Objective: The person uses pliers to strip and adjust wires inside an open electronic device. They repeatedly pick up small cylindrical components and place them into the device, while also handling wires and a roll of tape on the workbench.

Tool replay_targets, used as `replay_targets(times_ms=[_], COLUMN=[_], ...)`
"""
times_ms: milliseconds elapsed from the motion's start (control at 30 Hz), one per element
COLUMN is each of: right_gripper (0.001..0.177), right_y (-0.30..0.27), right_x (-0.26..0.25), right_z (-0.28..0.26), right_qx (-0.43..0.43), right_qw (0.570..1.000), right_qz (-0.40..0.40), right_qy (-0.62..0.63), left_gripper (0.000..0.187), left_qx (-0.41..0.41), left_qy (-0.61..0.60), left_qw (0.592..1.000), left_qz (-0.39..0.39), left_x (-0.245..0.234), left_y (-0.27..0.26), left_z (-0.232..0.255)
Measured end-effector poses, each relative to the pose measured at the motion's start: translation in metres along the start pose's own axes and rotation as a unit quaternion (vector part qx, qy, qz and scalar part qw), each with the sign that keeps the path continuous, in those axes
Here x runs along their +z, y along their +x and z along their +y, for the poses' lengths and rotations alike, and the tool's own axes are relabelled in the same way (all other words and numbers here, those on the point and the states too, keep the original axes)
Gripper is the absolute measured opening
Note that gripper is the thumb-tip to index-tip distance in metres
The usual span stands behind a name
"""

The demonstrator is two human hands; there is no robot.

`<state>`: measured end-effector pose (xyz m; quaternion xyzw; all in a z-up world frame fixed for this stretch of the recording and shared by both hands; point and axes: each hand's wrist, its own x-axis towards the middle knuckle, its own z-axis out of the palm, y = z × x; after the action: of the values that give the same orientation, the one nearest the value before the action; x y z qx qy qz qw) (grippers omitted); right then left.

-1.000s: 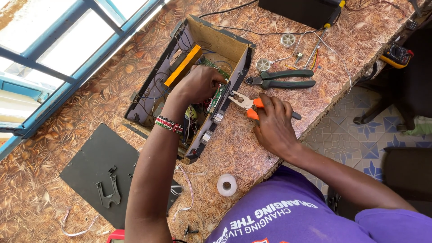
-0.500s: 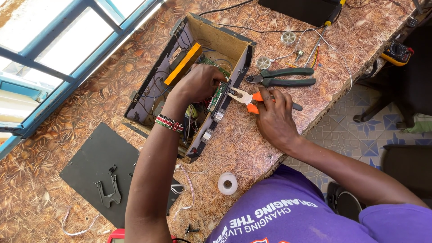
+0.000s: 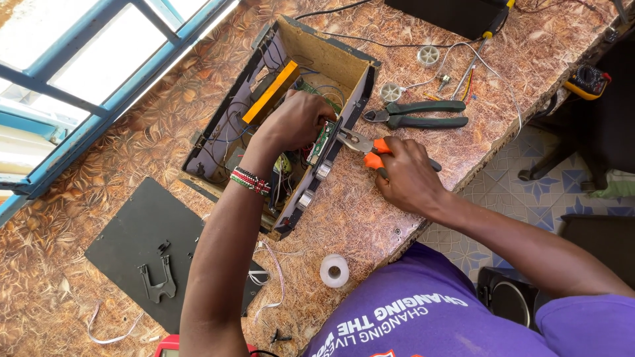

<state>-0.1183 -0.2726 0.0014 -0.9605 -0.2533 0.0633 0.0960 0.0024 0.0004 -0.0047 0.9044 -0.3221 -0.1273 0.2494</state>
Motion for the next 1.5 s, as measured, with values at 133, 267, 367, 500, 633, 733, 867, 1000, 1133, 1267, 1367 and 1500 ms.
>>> replay_targets(times_ms=[133, 267, 367, 500, 633, 733, 867, 1000, 1133, 1267, 1367, 1500], right_gripper=[0.035, 0.032, 0.03, 0.029, 0.024, 0.027, 0.025, 0.03, 0.033, 0.037, 0.035, 0.019], right_y=[0.003, 0.009, 0.012, 0.01, 0.014, 0.014, 0.008, -0.001, -0.01, -0.016, -0.013, -0.011], right_x=[-0.02, -0.026, -0.03, -0.047, -0.041, -0.022, -0.028, -0.036, -0.033, -0.012, -0.007, 0.0], right_z=[0.0, 0.003, 0.004, -0.002, 0.013, 0.026, 0.022, 0.025, 0.011, 0.013, 0.007, -0.009], right_qx=[0.018, 0.022, 0.042, 0.076, 0.077, 0.052, 0.046, 0.087, 0.098, 0.031, 0.029, 0.019], right_qw=[0.998, 0.989, 0.977, 0.947, 0.931, 0.917, 0.944, 0.951, 0.957, 0.993, 0.997, 0.999], right_qz=[-0.044, -0.079, -0.11, -0.153, -0.186, -0.181, -0.191, -0.183, -0.182, -0.05, -0.016, 0.036], right_qy=[0.031, 0.123, 0.176, 0.271, 0.306, 0.352, 0.266, 0.235, 0.204, 0.104, 0.07, 0.031], left_gripper=[0.014, 0.009, 0.009, 0.012, 0.012, 0.011, 0.035, 0.03, 0.037, 0.037, 0.04, 0.038], left_qx=[-0.004, 0.002, 0.002, -0.004, -0.016, -0.022, -0.019, 0.003, 0.002, 0.003, -0.016, -0.017], left_qy=[-0.011, -0.011, -0.008, 0.002, -0.009, 0.006, 0.051, 0.062, 0.072, 0.092, 0.069, 0.054], left_qw=[1.0, 1.0, 1.0, 1.0, 1.0, 1.0, 0.998, 0.997, 0.996, 0.995, 0.997, 0.998], left_qz=[0.005, 0.006, 0.01, 0.009, -0.006, -0.014, 0.02, 0.044, 0.043, 0.041, 0.028, 0.023], left_x=[0.005, 0.01, 0.012, 0.014, -0.002, -0.013, -0.012, -0.008, -0.007, -0.012, -0.017, -0.022], left_y=[0.001, 0.002, 0.004, 0.005, 0.0, -0.008, -0.015, -0.01, -0.012, -0.012, -0.014, -0.018], left_z=[-0.005, -0.009, -0.014, -0.017, 0.003, 0.019, 0.029, 0.021, 0.017, 0.023, 0.033, 0.04])
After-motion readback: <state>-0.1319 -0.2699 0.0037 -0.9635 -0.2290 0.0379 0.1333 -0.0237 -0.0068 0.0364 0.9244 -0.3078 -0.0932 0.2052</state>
